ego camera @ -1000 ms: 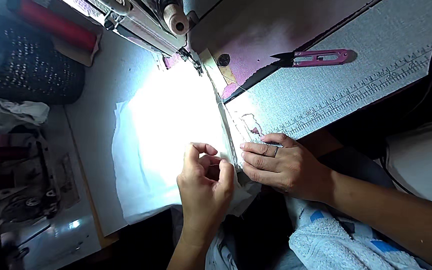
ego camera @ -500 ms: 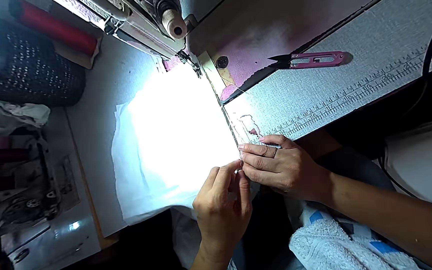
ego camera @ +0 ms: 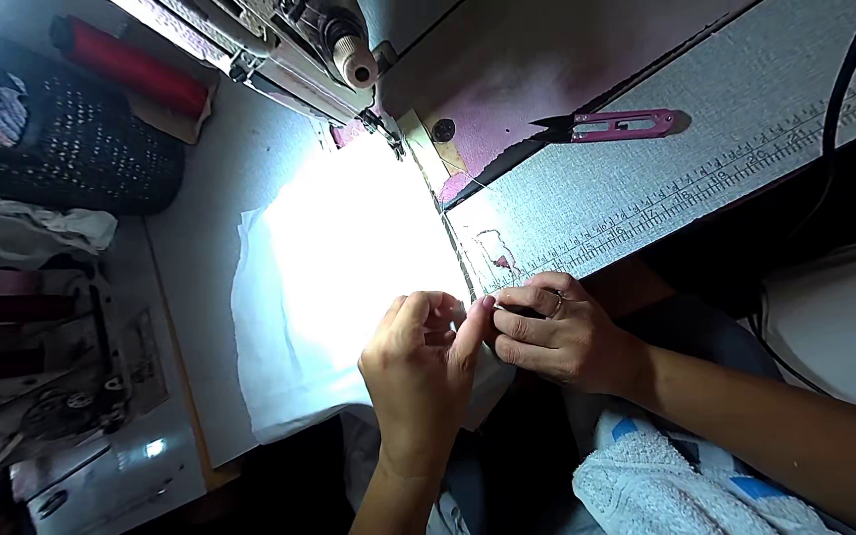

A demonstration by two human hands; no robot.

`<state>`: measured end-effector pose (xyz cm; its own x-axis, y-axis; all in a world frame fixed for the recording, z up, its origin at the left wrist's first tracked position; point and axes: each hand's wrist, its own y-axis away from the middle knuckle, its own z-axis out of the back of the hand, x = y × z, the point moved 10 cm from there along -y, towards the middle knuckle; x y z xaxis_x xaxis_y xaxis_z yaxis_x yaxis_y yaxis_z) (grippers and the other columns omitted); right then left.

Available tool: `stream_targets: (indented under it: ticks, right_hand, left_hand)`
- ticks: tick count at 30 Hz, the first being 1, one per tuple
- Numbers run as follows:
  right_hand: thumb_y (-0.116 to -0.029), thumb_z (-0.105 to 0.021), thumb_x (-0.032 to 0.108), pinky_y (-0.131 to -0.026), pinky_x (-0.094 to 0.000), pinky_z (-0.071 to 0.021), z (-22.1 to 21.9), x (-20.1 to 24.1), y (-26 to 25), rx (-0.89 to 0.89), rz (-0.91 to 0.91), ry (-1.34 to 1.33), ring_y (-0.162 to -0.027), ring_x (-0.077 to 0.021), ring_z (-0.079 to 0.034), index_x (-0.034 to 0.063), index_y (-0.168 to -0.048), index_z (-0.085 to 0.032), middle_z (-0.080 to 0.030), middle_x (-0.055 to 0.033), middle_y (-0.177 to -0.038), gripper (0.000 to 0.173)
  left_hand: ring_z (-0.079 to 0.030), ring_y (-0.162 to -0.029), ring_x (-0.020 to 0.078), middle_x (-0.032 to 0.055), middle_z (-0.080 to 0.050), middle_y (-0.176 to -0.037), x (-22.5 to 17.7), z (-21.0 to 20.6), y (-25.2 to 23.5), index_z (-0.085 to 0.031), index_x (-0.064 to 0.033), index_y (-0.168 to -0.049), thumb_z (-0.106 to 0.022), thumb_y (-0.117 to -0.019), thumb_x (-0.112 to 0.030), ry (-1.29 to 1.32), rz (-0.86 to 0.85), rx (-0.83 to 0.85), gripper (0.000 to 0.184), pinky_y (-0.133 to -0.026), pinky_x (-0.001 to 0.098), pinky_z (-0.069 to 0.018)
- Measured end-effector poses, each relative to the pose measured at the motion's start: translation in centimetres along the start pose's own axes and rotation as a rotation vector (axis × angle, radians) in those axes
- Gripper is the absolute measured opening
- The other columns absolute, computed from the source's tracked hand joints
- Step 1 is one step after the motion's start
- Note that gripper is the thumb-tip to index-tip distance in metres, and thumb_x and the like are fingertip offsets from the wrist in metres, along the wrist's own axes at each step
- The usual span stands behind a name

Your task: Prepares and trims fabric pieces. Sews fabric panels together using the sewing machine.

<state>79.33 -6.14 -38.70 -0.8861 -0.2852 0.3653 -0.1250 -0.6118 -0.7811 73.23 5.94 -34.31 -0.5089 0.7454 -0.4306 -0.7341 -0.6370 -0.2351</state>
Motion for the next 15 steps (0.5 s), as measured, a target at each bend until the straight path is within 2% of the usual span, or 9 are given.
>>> stream_targets:
  ticks: [3, 5, 6, 8, 11, 15]
  right_hand:
    - [-0.1020, -0.055, 0.009, -0.092, -0.0329, -0.0347, 0.2, 0.6, 0.1, -0.030, -0.040, 0.147, -0.096, -0.0178, -0.054, 0.0154, -0.108, -0.073, -0.067, -0.0020, -0.100, 0.020]
    - [-0.1004, -0.055, 0.010, -0.081, -0.0335, -0.0391, 0.4, 1.0, -0.1, -0.022, -0.098, 0.224, -0.081, -0.0182, -0.058, 0.0140, -0.106, -0.076, -0.070, -0.0018, -0.087, 0.022]
    - [-0.0993, -0.054, 0.009, -0.071, -0.0343, -0.0427, 0.4, 1.2, -0.2, -0.014, -0.123, 0.235, -0.071, -0.0199, -0.058, 0.0112, -0.104, -0.076, -0.069, -0.0037, -0.079, 0.023]
    - [-0.0977, -0.054, 0.006, -0.059, -0.0336, -0.0474, 0.4, 1.2, 0.0, -0.010, -0.175, 0.179, -0.064, -0.0220, -0.062, 0.0073, -0.103, -0.075, -0.073, -0.0086, -0.081, 0.022]
    - [-0.0963, -0.056, 0.004, -0.059, -0.0312, -0.0515, 0.3, 0.9, 0.3, -0.048, -0.237, 0.066, -0.066, -0.0218, -0.066, 0.0044, -0.104, -0.076, -0.074, -0.0120, -0.084, 0.022]
    - [-0.0976, -0.059, 0.007, -0.068, -0.0283, -0.0577, 0.0, 0.0, 0.6, -0.091, -0.386, -0.086, -0.078, -0.0174, -0.073, 0.0044, -0.105, -0.078, -0.077, -0.0103, -0.090, 0.020]
  left_hand:
    - [-0.061, -0.063, -0.0025, -0.0056, -0.064, -0.073, -0.1, 0.0, -0.7, -0.074, -0.0117, -0.087, -0.070, -0.0893, -0.025, -0.134, 0.052, 0.005, 0.014, -0.055, 0.0155, -0.0489]
    - [-0.061, -0.063, -0.0044, -0.0072, -0.064, -0.071, 0.1, 0.1, -0.6, -0.075, -0.0124, -0.086, -0.066, -0.0903, -0.023, -0.124, 0.066, 0.006, 0.014, -0.055, 0.0141, -0.0491]
    - [-0.060, -0.063, -0.0060, -0.0087, -0.063, -0.071, 0.4, 0.1, -0.5, -0.074, -0.0131, -0.085, -0.066, -0.0906, -0.025, -0.090, 0.078, 0.005, 0.015, -0.054, 0.0130, -0.0486]
    - [-0.057, -0.061, -0.0071, -0.0114, -0.060, -0.070, 0.6, -0.1, -0.3, -0.070, -0.0147, -0.083, -0.069, -0.0900, -0.032, -0.044, 0.089, 0.000, 0.019, -0.052, 0.0125, -0.0464]
    - [-0.055, -0.060, -0.0048, -0.0115, -0.058, -0.069, 0.4, -0.2, -0.1, -0.067, -0.0152, -0.084, -0.074, -0.0847, -0.041, -0.105, 0.079, -0.004, 0.026, -0.053, 0.0163, -0.0437]
    - [-0.054, -0.059, -0.0049, -0.0094, -0.058, -0.068, 0.0, -0.1, -0.1, -0.069, -0.0134, -0.085, -0.066, -0.0878, -0.028, -0.149, 0.053, -0.001, 0.015, -0.051, 0.0152, -0.0421]
